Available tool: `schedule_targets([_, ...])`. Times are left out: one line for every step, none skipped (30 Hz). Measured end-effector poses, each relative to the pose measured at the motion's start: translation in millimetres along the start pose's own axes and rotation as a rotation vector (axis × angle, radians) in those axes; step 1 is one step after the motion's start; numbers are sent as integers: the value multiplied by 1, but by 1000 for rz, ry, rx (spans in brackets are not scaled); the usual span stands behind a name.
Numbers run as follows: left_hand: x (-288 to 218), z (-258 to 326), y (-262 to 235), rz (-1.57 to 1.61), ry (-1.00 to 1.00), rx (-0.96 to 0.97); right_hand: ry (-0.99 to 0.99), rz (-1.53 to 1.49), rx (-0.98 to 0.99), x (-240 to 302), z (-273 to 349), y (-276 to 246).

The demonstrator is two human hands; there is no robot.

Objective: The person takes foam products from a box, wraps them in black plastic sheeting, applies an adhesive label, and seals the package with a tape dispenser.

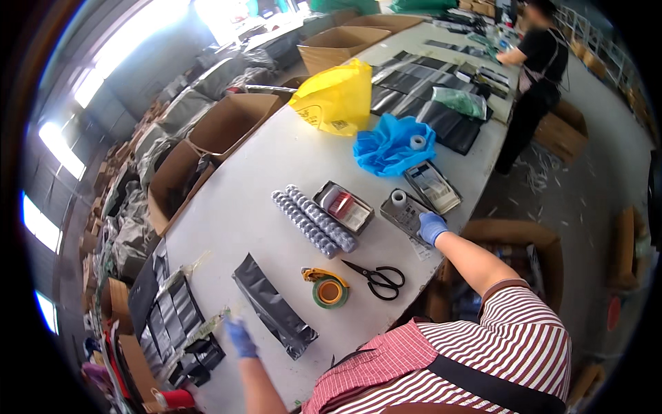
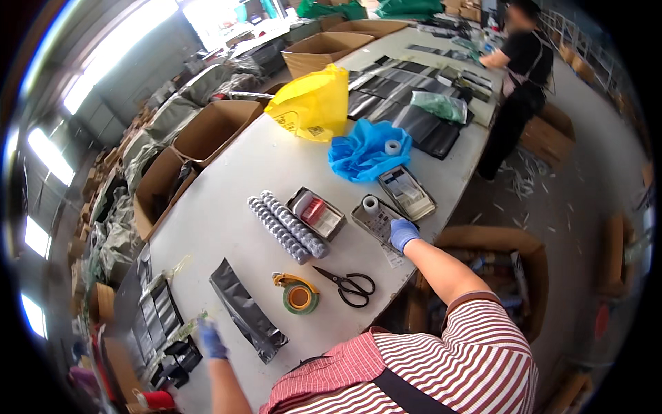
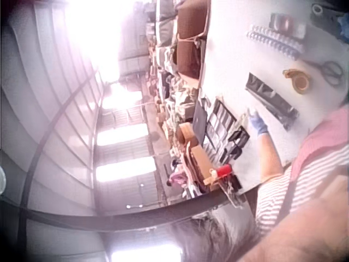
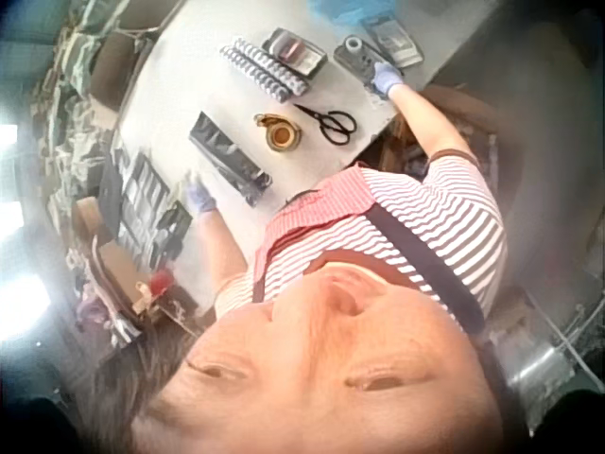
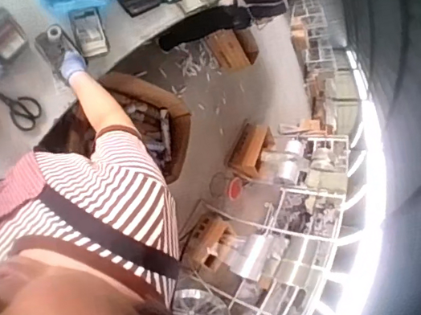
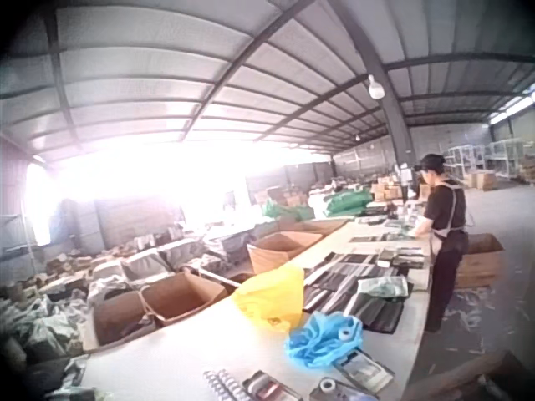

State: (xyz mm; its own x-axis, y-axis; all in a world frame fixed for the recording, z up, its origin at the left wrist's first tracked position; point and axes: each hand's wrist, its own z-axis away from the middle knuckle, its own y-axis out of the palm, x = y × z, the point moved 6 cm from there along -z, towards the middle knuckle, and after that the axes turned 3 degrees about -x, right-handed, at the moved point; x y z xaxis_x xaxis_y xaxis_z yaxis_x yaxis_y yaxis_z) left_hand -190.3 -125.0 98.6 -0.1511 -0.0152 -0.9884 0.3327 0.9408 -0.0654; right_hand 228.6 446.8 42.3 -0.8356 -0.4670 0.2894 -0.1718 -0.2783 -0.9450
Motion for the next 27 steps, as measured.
schedule_targets([-33,-33,17,207,-153,-66,58,19,-1,-16,-4,-10])
schedule_targets([-68,-54,-101,-312,118,-355,-1,-33,35,24,-3,-6])
schedule_targets([-84,-64,-30,-176,74,-307,56,17,15,-7,-6,-11])
schedule_targets([-136,-57,40,-53,45,-276,101,35,-13,-34,-5,-15])
schedule_targets([-158,-41,57,-39,69,-250,106,23,-27,-38,-5,-15])
schedule_targets([-182,-20,66,-33,94,-238,112,16,-27,-34,-7,-13])
schedule_targets([-192,-7,76,-12,140,-203,81,41,-11,-21,-9,-7])
schedule_targets([-185,11,80,11,166,-129,56,68,-1,-14,-13,-3])
schedule_targets([-175,27,90,46,151,-63,54,74,-10,-16,-20,1])
schedule_targets([-163,42,102,78,132,-1,50,81,-14,-17,-24,5])
schedule_targets([-147,58,102,94,74,10,63,107,6,-6,-23,6])
schedule_targets([-133,71,112,115,6,37,50,139,18,-11,-25,6])
schedule_targets([-122,78,124,128,-50,58,35,172,30,-17,-29,3])
schedule_targets([-113,88,135,129,-123,81,20,182,-41,-29,-29,3])
schedule_targets([-110,100,137,96,-171,81,45,166,-14,-26,-26,4])
schedule_targets([-112,102,155,118,-186,144,56,226,-103,-55,-33,-5])
schedule_targets([-109,101,162,113,-157,205,-6,316,-162,-70,-38,-15])
schedule_targets([-100,113,120,47,-145,153,-4,80,-167,-5,-14,-31])
schedule_targets([-107,118,118,54,-148,131,-15,-93,-207,11,0,-53])
schedule_targets([-122,125,133,39,-152,201,-18,-264,-241,21,13,-67])
schedule_targets([-140,131,149,24,-156,267,-151,-467,-267,45,30,-78])
schedule_targets([-157,139,176,143,-292,344,-279,-668,-287,70,53,-90])
schedule_targets([-173,141,184,-45,-255,407,-344,-879,-96,113,76,-92])
schedule_targets([-159,143,189,-13,-228,475,-352,-1117,72,151,101,-83])
schedule_targets([-172,144,215,88,-129,549,-327,-1289,192,175,127,-81])
schedule_targets([-178,144,231,145,-130,567,-391,-1221,158,201,155,-93])
schedule_targets([-184,146,243,159,-156,619,-450,-1195,146,218,171,-89])
